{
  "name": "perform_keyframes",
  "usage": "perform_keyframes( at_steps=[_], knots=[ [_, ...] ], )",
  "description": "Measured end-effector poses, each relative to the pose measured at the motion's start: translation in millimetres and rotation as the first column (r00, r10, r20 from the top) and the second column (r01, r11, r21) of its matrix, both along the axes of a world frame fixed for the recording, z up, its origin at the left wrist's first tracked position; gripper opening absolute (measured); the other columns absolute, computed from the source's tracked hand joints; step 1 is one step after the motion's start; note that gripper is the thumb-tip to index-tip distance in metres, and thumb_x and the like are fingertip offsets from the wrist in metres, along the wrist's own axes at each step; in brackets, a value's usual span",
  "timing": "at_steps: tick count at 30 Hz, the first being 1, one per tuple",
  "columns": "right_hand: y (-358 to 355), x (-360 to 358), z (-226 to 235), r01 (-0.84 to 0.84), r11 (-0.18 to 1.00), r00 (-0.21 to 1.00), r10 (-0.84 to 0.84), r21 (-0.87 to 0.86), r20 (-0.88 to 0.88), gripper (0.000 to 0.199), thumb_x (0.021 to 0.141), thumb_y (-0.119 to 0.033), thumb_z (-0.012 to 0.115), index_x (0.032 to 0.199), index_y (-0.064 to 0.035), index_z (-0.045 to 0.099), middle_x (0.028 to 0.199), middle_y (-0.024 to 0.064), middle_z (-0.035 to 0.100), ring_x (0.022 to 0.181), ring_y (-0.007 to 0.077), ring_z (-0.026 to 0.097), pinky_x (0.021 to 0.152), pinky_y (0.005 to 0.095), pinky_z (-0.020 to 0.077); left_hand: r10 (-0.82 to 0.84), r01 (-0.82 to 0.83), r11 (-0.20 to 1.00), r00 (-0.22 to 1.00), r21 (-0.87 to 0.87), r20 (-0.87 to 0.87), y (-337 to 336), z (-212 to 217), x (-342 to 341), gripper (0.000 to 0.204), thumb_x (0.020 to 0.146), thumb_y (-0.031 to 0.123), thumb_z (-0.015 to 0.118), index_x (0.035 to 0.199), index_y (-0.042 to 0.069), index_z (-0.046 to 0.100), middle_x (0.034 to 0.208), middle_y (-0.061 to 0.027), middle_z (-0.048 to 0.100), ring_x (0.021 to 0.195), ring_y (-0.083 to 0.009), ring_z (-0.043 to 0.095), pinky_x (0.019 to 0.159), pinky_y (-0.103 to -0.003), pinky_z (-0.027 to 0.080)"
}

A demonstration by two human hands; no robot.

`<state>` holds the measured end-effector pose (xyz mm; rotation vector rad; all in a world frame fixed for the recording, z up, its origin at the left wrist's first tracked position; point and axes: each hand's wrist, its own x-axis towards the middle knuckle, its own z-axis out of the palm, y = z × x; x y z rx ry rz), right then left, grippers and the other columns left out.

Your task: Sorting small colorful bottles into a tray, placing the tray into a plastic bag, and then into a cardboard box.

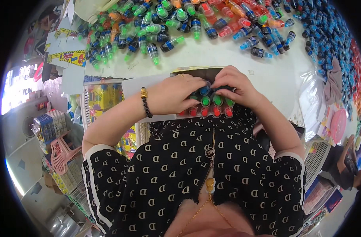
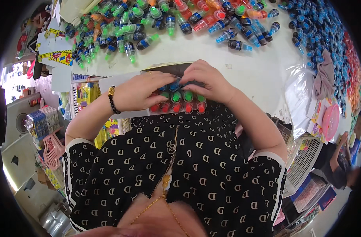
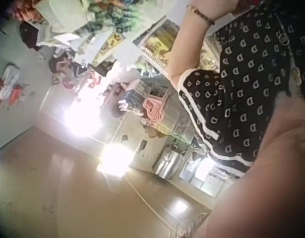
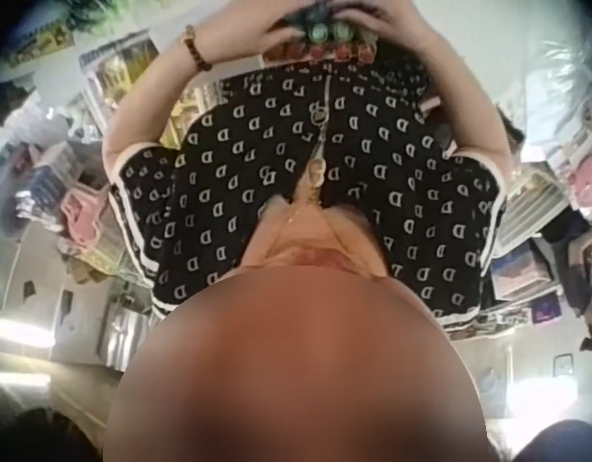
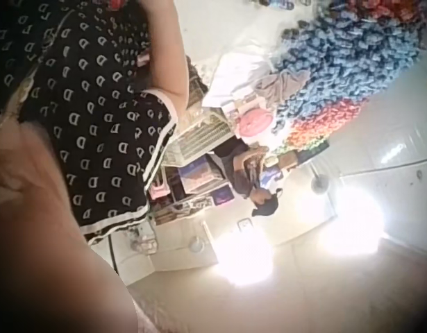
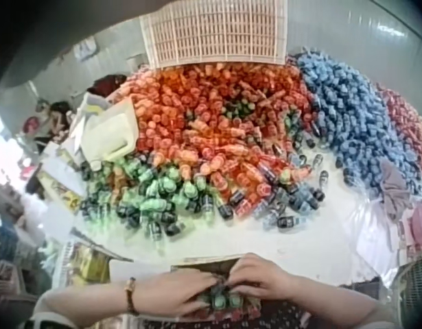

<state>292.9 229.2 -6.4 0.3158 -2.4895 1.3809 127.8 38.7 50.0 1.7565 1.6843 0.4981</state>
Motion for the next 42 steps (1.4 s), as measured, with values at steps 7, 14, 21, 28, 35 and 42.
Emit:
perform_keyframes(
  at_steps=[7,14,21,28,35,42],
  knots=[
    [-8,15,-1,0.017,0.999,0.999,-0.016,-0.044,0.032,0.033,0.081,0.0,0.062,0.114,-0.0063,0.064,0.097,0.0079,0.061,0.094,0.0286,0.056,0.089,0.0394,0.0448,-0.022,0.022,1.0,1.0,0.01,0.003,-9,-11,0,0.048,0.083,0.016,0.068,0.125,0.002,0.05,0.124,-0.0184,0.056,0.115,-0.0353,0.053,0.098,-0.042,0.043],
    [-16,28,6,0.088,0.996,0.992,-0.088,0.002,0.088,0.043,0.079,0.005,0.055,0.121,-0.0037,0.059,0.114,0.0147,0.062,0.11,0.0352,0.057,0.1,0.0403,0.0417,-0.006,0.006,1.0,1.0,-0.001,0.026,-10,-5,1,0.046,0.084,0.017,0.067,0.123,0.0,0.051,0.124,-0.0193,0.056,0.115,-0.0346,0.054,0.098,-0.042,0.044],
    [61,-18,30,0.57,0.806,0.822,-0.556,0.16,-0.127,0.037,0.085,-0.007,0.062,0.122,-0.0072,0.059,0.117,0.014,0.062,0.111,0.0339,0.057,0.098,0.0413,0.0437,0.211,-0.202,0.951,0.977,0.235,-0.013,39,29,-48,0.032,0.084,0.019,0.066,0.11,0.003,0.059,0.111,-0.0168,0.059,0.099,-0.0331,0.059,0.085,-0.042,0.049],
    [119,-111,23,0.632,0.326,0.603,-0.776,0.703,-0.182,0.029,0.083,-0.018,0.064,0.11,-0.0088,0.063,0.103,0.0107,0.066,0.101,0.0308,0.06,0.093,0.0417,0.0434,0.537,-0.392,0.843,0.646,0.368,-0.543,152,-21,-121,0.035,0.083,0.016,0.063,0.116,0.007,0.054,0.105,-0.0153,0.062,0.099,-0.0342,0.061,0.084,-0.043,0.049],
    [127,-142,4,0.402,0.225,0.589,-0.806,0.887,-0.063,0.023,0.087,-0.028,0.057,0.095,-0.0085,0.068,0.098,0.0122,0.066,0.098,0.0323,0.061,0.091,0.0515,0.0428,0.515,-0.362,0.857,0.591,0.367,-0.621,188,-44,-120,0.048,0.084,0.015,0.059,0.13,0.012,0.047,0.11,-0.0153,0.06,0.094,-0.0355,0.063,0.08,-0.047,0.05],
    [152,-158,4,0.682,0.573,0.666,-0.743,0.454,-0.063,0.028,0.087,-0.023,0.06,0.108,-0.0042,0.062,0.113,0.0192,0.057,0.096,0.0364,0.061,0.091,0.0458,0.0457,0.359,-0.265,0.933,0.629,0.244,-0.69,197,-53,-126,0.048,0.086,0.014,0.051,0.134,0.017,0.047,0.123,-0.017,0.051,0.094,-0.0364,0.063,0.08,-0.046,0.05]
  ],
)
